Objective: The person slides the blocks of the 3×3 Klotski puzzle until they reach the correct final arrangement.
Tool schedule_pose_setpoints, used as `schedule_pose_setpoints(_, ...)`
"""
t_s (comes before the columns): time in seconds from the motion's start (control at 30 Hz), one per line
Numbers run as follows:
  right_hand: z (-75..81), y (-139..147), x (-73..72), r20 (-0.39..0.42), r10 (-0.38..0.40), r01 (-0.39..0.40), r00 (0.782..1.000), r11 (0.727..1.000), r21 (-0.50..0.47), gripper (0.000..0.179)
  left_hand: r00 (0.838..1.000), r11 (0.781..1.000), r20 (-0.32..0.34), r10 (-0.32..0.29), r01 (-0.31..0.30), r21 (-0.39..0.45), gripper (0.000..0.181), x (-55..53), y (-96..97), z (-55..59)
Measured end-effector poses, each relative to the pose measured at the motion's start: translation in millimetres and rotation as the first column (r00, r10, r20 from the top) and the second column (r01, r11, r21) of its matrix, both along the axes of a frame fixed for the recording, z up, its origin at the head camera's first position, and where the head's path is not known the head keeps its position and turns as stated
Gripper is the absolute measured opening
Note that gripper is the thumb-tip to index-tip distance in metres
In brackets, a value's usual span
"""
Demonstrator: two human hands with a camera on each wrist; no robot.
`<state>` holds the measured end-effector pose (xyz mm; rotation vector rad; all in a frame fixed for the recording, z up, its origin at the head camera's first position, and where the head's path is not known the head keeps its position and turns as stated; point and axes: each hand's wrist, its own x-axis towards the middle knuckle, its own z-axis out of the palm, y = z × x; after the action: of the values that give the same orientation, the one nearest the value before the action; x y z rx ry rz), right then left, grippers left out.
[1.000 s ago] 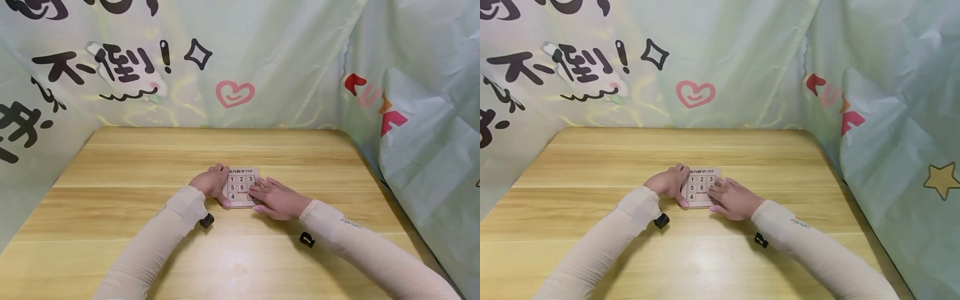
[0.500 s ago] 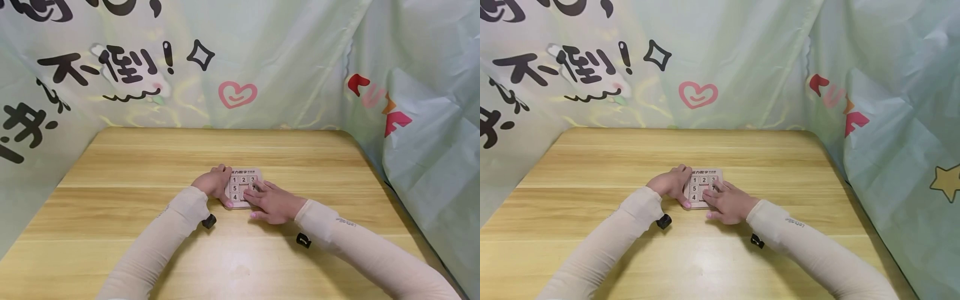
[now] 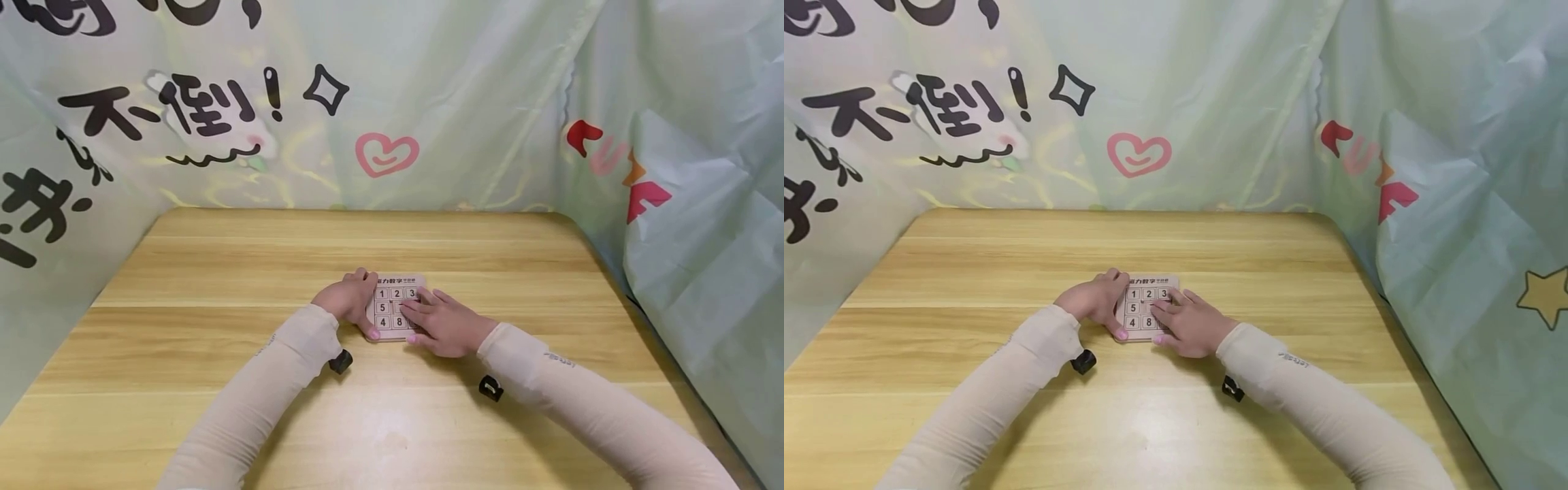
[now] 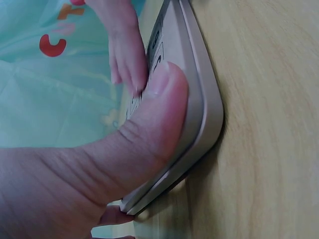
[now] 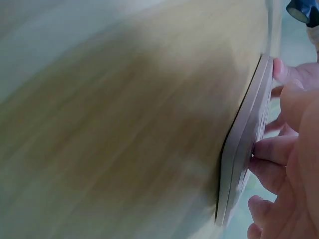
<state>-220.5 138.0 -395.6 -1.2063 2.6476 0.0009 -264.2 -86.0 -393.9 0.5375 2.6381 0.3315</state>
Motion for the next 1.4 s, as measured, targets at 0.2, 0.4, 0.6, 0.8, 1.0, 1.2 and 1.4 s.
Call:
schedule_pose_setpoints(0.2, 3.0, -2, 5.7, -0.023, 0.016, -0.016, 1.000, 1.000, 0.004, 0.063, 1.000, 1.000, -0.009, -0.007, 0.007, 0.003, 0.104, -0.3, 0.9, -2.4)
schedule_pose_setpoints(0.4, 6.1, 13, 18.5, -0.017, 0.027, -0.027, 0.999, 0.999, 0.029, 0.063, 1.000, 1.000, -0.010, -0.006, 0.005, -0.010, 0.105, 0.6, 0.5, 0.3)
schedule_pose_setpoints(0.6, 5.1, 15, 15.1, -0.052, 0.030, -0.029, 0.998, 0.999, 0.016, 0.065, 1.000, 1.000, -0.013, -0.008, 0.008, -0.024, 0.106, -0.7, 0.0, 3.5)
schedule_pose_setpoints(0.8, 1.7, 14, 5.0, -0.069, 0.013, -0.011, 0.998, 0.999, 0.031, 0.067, 1.000, 0.999, -0.011, -0.019, 0.018, -0.030, 0.108, -2.1, 1.5, -0.5)
schedule_pose_setpoints(1.0, 0.1, 10, 4.6, -0.055, 0.012, -0.011, 0.998, 1.000, 0.028, 0.067, 1.000, 1.000, -0.005, -0.003, 0.003, -0.027, 0.110, -1.1, 1.8, -0.6)
schedule_pose_setpoints(1.2, 3.5, 4, 16.6, -0.008, 0.071, -0.071, 0.997, 0.997, 0.022, 0.065, 1.000, 1.000, -0.009, -0.005, 0.005, -0.023, 0.108, 0.2, 2.0, 1.1)
schedule_pose_setpoints(1.4, 5.7, 10, 20.0, -0.013, 0.060, -0.060, 0.998, 0.998, 0.026, 0.064, 1.000, 1.000, -0.004, -0.003, 0.003, -0.022, 0.107, 0.2, 1.5, 1.5)
